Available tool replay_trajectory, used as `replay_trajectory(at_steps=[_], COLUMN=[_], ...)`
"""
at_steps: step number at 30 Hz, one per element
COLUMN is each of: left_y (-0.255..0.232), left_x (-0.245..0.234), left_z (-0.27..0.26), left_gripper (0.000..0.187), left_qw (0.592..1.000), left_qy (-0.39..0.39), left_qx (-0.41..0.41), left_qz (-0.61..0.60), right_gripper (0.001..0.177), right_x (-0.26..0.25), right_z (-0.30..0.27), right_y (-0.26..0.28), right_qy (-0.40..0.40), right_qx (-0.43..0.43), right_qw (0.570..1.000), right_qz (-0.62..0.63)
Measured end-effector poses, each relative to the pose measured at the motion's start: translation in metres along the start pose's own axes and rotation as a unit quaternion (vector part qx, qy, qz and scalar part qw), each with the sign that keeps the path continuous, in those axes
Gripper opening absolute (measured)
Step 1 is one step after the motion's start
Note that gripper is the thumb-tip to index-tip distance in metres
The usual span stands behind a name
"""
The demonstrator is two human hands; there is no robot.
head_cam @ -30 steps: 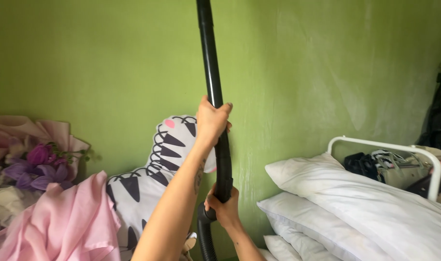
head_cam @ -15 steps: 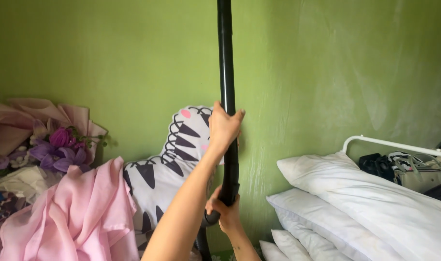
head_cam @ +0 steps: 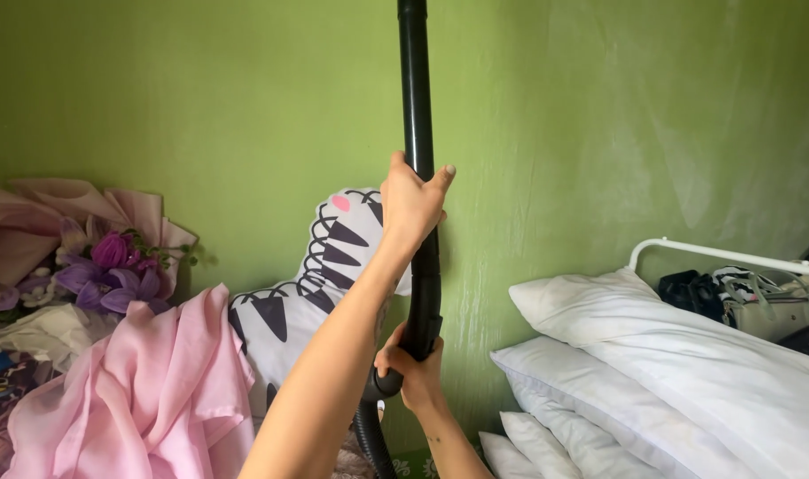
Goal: Assemble the pipes and attachments of a vacuum cleaner.
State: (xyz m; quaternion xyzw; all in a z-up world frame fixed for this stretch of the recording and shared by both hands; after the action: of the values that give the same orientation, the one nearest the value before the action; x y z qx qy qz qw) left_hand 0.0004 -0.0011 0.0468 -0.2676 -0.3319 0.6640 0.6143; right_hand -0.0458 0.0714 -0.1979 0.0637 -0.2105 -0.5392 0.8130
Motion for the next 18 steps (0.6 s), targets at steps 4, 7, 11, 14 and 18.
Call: replay_trajectory(at_steps=[4,7,11,14,18], left_y=[-0.001,-0.006,-0.009,-0.005,-0.002], left_x=[0.0,-0.007,-0.013,-0.017,-0.012], left_z=[-0.005,-0.009,-0.011,-0.006,0.0], left_gripper=[0.053,0.05,0.041,0.039,0.039], left_qw=[1.0,1.0,0.999,0.999,0.999], left_qy=[0.013,0.007,0.016,0.013,0.022], left_qx=[0.015,0.023,0.031,0.027,0.016], left_qz=[-0.009,-0.008,-0.013,-0.025,-0.024], right_gripper=[0.015,0.017,0.016,0.017,0.015], right_x=[0.007,0.01,0.007,0.016,0.015], right_z=[-0.006,-0.004,-0.004,-0.004,-0.003], right_y=[0.011,0.007,-0.002,0.001,-0.003], right_qy=[-0.033,-0.013,-0.028,-0.018,-0.023], right_qx=[0.001,-0.01,-0.006,-0.003,-0.011], right_qw=[0.999,1.0,0.999,1.0,1.0], right_qz=[-0.024,-0.004,-0.019,-0.019,-0.001])
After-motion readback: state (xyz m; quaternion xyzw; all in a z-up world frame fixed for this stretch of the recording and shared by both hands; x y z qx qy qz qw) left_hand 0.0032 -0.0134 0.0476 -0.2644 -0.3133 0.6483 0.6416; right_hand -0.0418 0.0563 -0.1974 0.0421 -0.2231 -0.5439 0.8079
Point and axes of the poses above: each hand's wrist, its own z-axis towards the middle knuckle, its own x-axis out of the palm, y = z × x, the point moved 5 cm from there along z, towards the middle knuckle, and after that the axes turned 12 degrees about -x, right-handed, at the moved point
